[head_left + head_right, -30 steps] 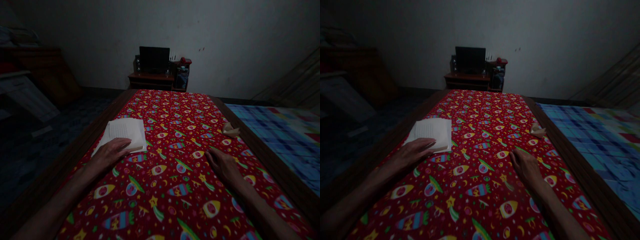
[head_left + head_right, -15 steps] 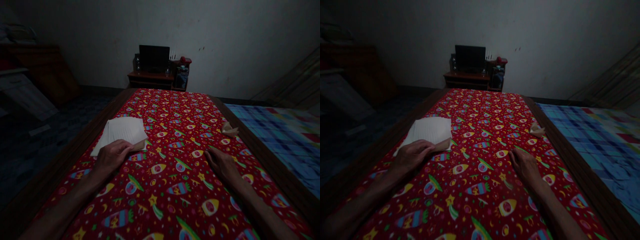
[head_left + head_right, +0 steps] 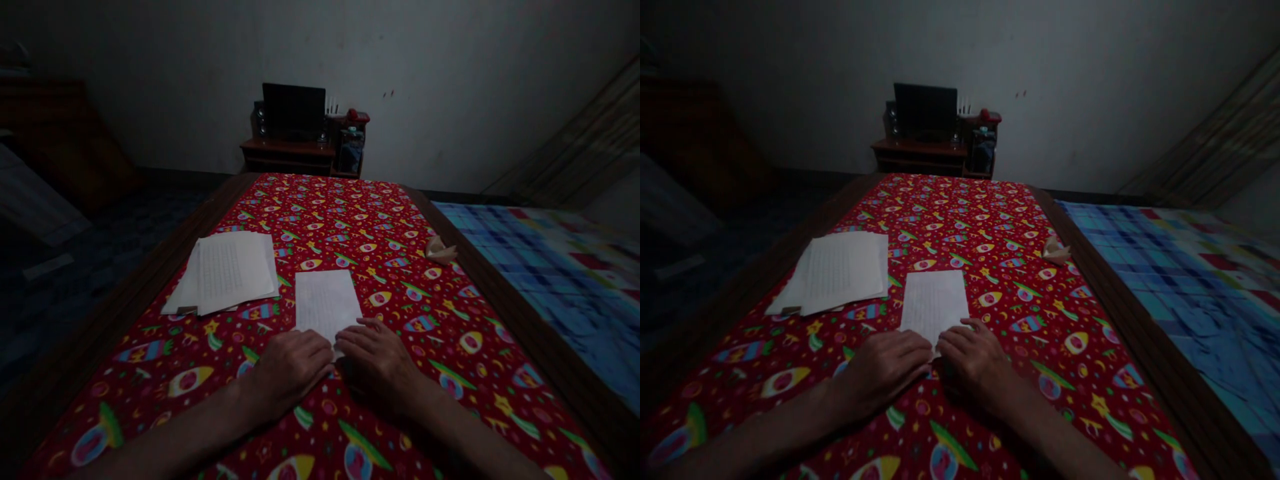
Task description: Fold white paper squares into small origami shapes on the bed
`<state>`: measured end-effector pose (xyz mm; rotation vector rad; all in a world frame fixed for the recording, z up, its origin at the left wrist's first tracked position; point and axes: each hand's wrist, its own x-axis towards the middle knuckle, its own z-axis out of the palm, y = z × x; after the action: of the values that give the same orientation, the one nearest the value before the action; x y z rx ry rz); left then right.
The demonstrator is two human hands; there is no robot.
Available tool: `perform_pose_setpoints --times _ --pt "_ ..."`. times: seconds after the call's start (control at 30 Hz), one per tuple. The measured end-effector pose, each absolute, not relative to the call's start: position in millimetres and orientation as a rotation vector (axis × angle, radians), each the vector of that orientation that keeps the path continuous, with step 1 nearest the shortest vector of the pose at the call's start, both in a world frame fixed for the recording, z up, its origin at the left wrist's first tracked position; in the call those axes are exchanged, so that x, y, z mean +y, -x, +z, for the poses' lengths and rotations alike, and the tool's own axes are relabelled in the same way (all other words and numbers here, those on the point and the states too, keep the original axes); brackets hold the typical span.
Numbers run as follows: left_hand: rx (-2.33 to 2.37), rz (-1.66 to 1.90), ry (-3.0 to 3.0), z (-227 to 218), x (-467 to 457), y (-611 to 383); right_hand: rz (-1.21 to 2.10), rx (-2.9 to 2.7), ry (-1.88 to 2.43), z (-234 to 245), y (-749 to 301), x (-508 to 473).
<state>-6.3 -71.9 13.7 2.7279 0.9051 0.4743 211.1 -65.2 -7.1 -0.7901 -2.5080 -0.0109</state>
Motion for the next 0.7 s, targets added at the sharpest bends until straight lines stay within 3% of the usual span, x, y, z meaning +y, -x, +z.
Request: perform_pose_setpoints --times 0.27,0.5,0.7 --pt "0.999 0.801 -2.687 -10 -51 40 0.235 -2.358 0.599 -12 -234 -46" --pt "1.013 0.846 -2.764 -17 -39 44 0.444 -2.345 0.598 -5 -245 -49" --pt "0.994 0.861 -2.849 -12 -27 49 0.409 -2.300 0.645 2 -255 -54"
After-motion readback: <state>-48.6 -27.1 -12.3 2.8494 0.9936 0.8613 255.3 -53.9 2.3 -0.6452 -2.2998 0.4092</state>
